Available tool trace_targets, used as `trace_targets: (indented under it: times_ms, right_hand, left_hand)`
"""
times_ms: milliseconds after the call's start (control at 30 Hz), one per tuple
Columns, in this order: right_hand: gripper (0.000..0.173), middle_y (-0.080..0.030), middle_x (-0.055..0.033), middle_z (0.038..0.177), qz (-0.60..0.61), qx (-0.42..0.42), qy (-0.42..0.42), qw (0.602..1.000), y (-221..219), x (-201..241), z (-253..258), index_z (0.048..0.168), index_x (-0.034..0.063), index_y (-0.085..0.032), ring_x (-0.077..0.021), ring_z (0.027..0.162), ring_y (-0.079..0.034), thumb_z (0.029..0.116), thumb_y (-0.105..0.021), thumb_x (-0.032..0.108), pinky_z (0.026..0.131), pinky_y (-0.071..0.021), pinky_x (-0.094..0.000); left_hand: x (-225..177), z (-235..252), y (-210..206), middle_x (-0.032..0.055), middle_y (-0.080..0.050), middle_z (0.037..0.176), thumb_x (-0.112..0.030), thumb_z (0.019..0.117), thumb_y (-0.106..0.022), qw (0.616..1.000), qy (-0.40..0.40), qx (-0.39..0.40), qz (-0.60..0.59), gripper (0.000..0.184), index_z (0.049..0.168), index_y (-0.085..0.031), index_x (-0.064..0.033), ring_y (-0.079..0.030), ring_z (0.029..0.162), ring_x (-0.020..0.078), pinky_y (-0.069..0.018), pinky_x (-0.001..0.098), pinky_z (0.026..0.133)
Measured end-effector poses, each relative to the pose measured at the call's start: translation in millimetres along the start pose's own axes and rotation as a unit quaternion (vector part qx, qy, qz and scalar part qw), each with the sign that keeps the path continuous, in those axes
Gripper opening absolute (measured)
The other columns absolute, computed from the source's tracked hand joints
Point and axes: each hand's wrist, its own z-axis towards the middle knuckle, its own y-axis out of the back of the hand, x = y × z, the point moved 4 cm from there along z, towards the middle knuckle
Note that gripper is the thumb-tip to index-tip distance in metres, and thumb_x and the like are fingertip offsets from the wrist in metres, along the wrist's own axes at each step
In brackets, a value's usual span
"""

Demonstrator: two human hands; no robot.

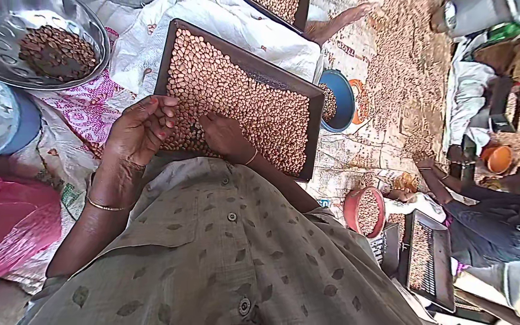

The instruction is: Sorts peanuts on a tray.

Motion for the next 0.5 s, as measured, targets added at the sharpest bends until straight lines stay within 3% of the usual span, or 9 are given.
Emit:
trace_targets:
  times_ms: [67,133,167,233,300,400,500]
  right_hand:
    - [0.012,-0.07,-0.0168,0.09,0.11,-0.055,-0.019,0.992,16.0,-9.8,2.7,0.098,-0.0011,-0.07,-0.0308,0.081,-0.071,0.0895,-0.063,0.004,0.068,-0.0575,-0.0447]
    - [0.008,-0.069,-0.0141,0.085,0.309,-0.119,0.007,0.944,43.0,-15.6,1.6,0.095,-0.0051,-0.068,-0.0184,0.071,-0.067,0.0904,-0.064,-0.001,0.065,-0.057,-0.0324]
    - [0.009,-0.07,-0.0136,0.088,0.403,-0.126,0.027,0.906,57.0,-14.6,-0.8,0.099,-0.0075,-0.068,-0.0136,0.073,-0.067,0.0926,-0.063,-0.004,0.068,-0.0584,-0.0281]
    - [0.018,-0.071,-0.0168,0.1,0.482,-0.117,0.04,0.868,79.9,-20.0,-3.8,0.112,-0.0112,-0.066,-0.0159,0.085,-0.071,0.0973,-0.058,-0.004,0.079,-0.0617,-0.0316]
    - [0.019,-0.071,-0.0166,0.102,0.428,-0.132,-0.002,0.894,87.8,-47.3,-4.1,0.114,-0.0091,-0.066,-0.0175,0.089,-0.073,0.1009,-0.055,0.0,0.082,-0.0631,-0.0335]
    - [0.018,-0.072,-0.0167,0.095,0.249,-0.127,-0.092,0.956,67.7,-101.0,-6.4,0.107,-0.0051,-0.07,-0.0218,0.083,-0.07,0.0996,-0.056,0.004,0.078,-0.0579,-0.0375]
    - [0.019,-0.073,-0.0187,0.102,0.143,-0.088,-0.136,0.976,37.8,-125.3,-11.5,0.103,-0.0012,-0.074,-0.0318,0.093,-0.071,0.0981,-0.056,0.005,0.084,-0.0569,-0.0491]
  left_hand:
    - [1.6,1.9,-6.8,-0.0019,-0.07,0.096,-0.027,0.1128,-0.021,0.999,0.027,-0.008,0.045,0.046,0.119,-0.064,-0.01,-0.067,0.078,0.0046,-0.0564,0.0177,0.068]
    - [4.7,4.2,-14.7,-0.0018,-0.071,0.1,-0.033,0.1133,-0.019,0.995,0.056,-0.013,0.082,0.048,0.122,-0.061,-0.0114,-0.069,0.08,0.0063,-0.0572,0.0197,0.069]
    - [7.3,5.0,-18.7,-0.0015,-0.071,0.102,-0.036,0.1132,-0.019,0.993,0.072,-0.004,0.093,0.049,0.123,-0.06,-0.0122,-0.069,0.08,0.0066,-0.0567,0.0197,0.068]
    - [11.0,8.4,-28.2,-0.0007,-0.071,0.099,-0.039,0.113,-0.018,0.99,0.1,0.041,0.091,0.052,0.12,-0.062,-0.0127,-0.067,0.075,0.0049,-0.0542,0.0171,0.062]
    - [13.0,12.2,-39.2,-0.0014,-0.069,0.089,-0.035,0.1134,-0.018,0.987,0.125,0.085,0.05,0.055,0.112,-0.067,-0.0107,-0.06,0.064,0.0012,-0.048,0.0129,0.054]
    - [15.0,22.8,-47.3,-0.0054,-0.06,0.077,-0.023,0.1118,-0.025,0.988,0.125,0.088,0.003,0.043,0.102,-0.066,-0.0108,-0.043,0.048,-0.0032,-0.0344,0.0092,0.042]
    - [8.3,38.3,-50.9,-0.0058,-0.056,0.074,-0.02,0.1113,-0.029,0.991,0.118,0.052,-0.035,0.036,0.102,-0.063,-0.011,-0.043,0.048,-0.0028,-0.0344,0.0091,0.041]
